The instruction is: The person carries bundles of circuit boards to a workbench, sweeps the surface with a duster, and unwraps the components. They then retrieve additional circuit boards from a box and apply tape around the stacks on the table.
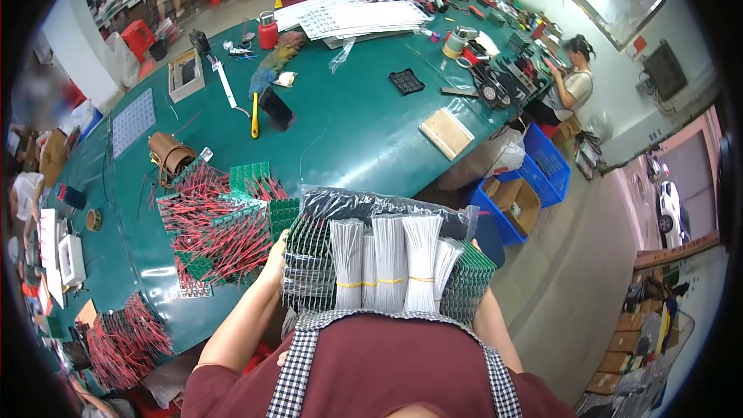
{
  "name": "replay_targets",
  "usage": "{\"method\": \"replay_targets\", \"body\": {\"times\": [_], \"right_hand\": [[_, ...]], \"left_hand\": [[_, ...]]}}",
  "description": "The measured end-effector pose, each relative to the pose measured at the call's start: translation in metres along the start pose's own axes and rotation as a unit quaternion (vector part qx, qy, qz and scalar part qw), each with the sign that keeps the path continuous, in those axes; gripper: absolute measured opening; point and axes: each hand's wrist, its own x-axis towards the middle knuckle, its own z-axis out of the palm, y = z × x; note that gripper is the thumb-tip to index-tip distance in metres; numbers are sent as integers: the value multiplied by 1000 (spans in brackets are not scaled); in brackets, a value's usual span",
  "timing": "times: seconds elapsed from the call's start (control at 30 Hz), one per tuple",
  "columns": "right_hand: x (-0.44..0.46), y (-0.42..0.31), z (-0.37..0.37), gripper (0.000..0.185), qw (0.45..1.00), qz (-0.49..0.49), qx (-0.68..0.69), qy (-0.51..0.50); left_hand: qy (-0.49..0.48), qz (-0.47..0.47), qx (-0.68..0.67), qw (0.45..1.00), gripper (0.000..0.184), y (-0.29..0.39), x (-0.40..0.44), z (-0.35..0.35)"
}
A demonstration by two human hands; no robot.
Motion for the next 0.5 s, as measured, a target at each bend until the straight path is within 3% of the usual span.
{"method": "replay_targets", "body": {"times": [0.1,0.43,0.5], "right_hand": [[44,-34,6,59,999,39,-27,-3],[252,-194,38,59,967,216,-136,-8],[290,-228,55,60,956,244,-160,-18]], "left_hand": [[-3,0,-19,1000,19,0,23,12],[185,11,-119,975,33,-1,127,122],[170,7,-128,977,38,13,153,151]]}}
